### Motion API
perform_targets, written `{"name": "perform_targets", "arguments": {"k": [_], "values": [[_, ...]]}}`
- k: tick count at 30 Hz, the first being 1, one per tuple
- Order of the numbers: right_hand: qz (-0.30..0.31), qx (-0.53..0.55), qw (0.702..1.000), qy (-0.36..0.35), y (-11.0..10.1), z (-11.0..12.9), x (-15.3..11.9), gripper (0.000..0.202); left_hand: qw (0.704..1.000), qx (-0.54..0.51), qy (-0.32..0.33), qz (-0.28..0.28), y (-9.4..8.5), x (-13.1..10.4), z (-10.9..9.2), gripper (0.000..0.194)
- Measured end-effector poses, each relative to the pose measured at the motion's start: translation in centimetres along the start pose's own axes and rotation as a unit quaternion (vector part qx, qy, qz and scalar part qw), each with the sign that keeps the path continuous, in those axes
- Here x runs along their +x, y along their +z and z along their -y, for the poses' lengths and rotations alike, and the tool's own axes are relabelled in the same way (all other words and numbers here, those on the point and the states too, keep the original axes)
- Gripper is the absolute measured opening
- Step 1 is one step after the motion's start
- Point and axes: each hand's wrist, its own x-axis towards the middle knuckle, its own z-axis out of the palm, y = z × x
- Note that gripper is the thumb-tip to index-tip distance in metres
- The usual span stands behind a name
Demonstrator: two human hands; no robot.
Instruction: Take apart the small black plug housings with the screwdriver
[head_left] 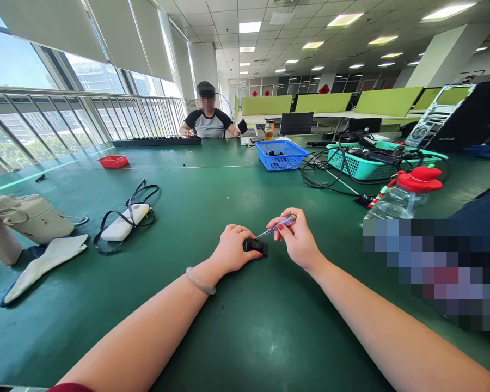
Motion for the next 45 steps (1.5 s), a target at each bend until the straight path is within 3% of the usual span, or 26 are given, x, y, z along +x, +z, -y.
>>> {"name": "perform_targets", "arguments": {"k": [8,15,22,32,39,45], "values": [[-0.075,0.044,0.996,-0.006,-0.3,0.3,-0.1,0.026,1.000,0.003,0.001,0.006,-0.2,0.0,-0.2,0.037],[-0.032,0.047,0.998,0.000,-0.7,0.2,0.2,0.029,1.000,0.001,0.004,0.006,-0.1,0.0,-0.1,0.038],[-0.045,0.061,0.996,0.043,-1.0,-0.6,0.8,0.033,1.000,0.004,0.000,0.013,-0.1,0.1,-0.1,0.038],[-0.008,0.041,0.999,0.014,-0.5,0.4,0.3,0.030,1.000,0.002,-0.001,0.005,0.0,0.1,0.1,0.039],[-0.066,0.094,0.988,0.100,-0.5,-0.3,1.0,0.040,1.000,0.003,-0.003,0.006,-0.1,0.1,0.0,0.037],[-0.129,0.150,0.958,0.210,-0.5,-0.6,1.0,0.052,1.000,0.008,0.005,0.001,-0.1,0.1,0.1,0.034]]}}
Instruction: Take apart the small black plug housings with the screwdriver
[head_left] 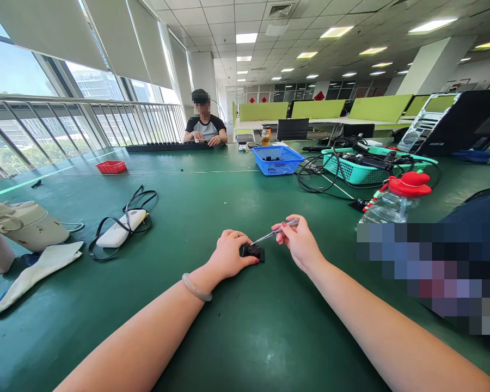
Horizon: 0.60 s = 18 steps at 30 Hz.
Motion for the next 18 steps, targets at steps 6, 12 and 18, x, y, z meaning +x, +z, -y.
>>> {"name": "perform_targets", "arguments": {"k": [6,12,18], "values": [[-0.023,0.002,0.996,-0.087,0.4,0.9,-1.5,0.038,1.000,0.003,-0.001,-0.010,0.1,-0.1,0.0,0.034],[0.140,-0.243,0.854,-0.438,1.2,1.9,-4.7,0.015,1.000,0.018,0.005,-0.011,0.2,-0.1,-0.2,0.032],[0.257,-0.351,0.678,-0.593,2.0,2.2,-5.1,0.019,1.000,0.016,0.012,-0.016,0.4,0.0,0.1,0.027]]}}
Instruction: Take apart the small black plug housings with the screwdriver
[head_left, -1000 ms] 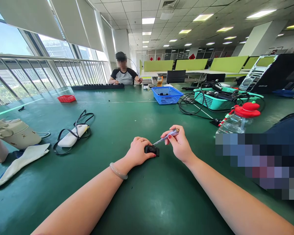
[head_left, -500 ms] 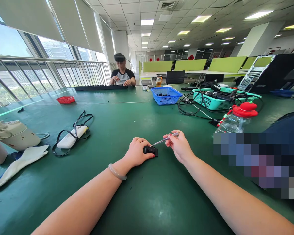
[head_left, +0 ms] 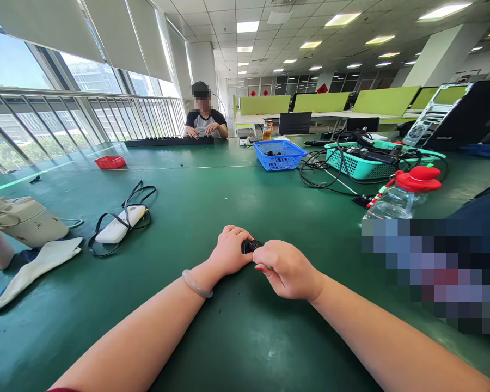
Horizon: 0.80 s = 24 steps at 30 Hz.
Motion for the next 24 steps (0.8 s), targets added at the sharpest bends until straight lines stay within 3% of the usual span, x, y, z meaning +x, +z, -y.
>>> {"name": "perform_targets", "arguments": {"k": [7,16,24], "values": [[0.042,-0.060,0.994,-0.084,-0.07,0.44,0.20,0.028,1.000,-0.002,0.002,-0.006,0.23,0.07,0.30,0.021],[0.050,-0.086,0.990,-0.096,-0.27,0.33,0.15,0.023,1.000,-0.004,0.001,-0.005,0.22,0.06,0.26,0.022],[0.112,-0.090,0.984,-0.105,0.17,0.68,-0.10,0.025,1.000,-0.003,-0.006,0.000,0.09,0.07,0.08,0.023]]}}
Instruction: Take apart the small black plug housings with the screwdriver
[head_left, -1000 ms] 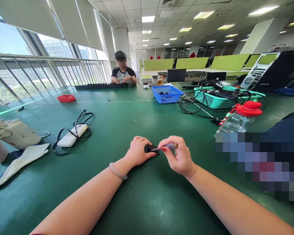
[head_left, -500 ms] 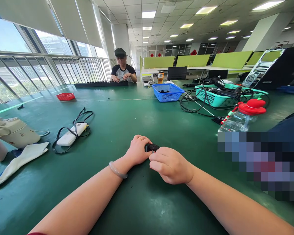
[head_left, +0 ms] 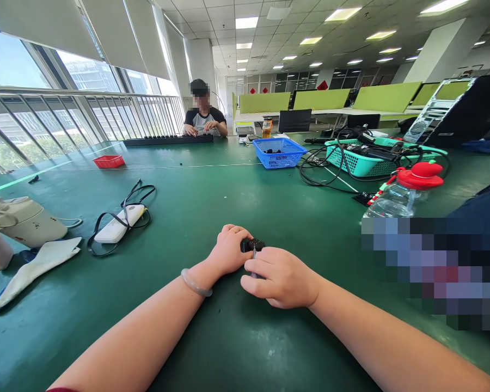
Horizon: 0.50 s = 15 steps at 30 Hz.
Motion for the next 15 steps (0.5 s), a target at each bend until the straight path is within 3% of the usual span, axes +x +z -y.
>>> {"name": "perform_targets", "arguments": {"k": [5,12,15], "values": [[0.057,0.016,0.998,-0.013,0.5,0.7,0.4,0.027,1.000,-0.008,-0.004,-0.001,0.0,0.0,0.1,0.022],[0.206,0.049,0.977,-0.014,1.3,1.6,0.7,0.010,1.000,-0.011,-0.007,-0.002,0.0,0.0,-0.1,0.030],[0.193,0.049,0.980,-0.017,1.1,1.6,0.6,0.009,1.000,-0.010,-0.009,0.001,-0.1,0.0,-0.3,0.031]]}}
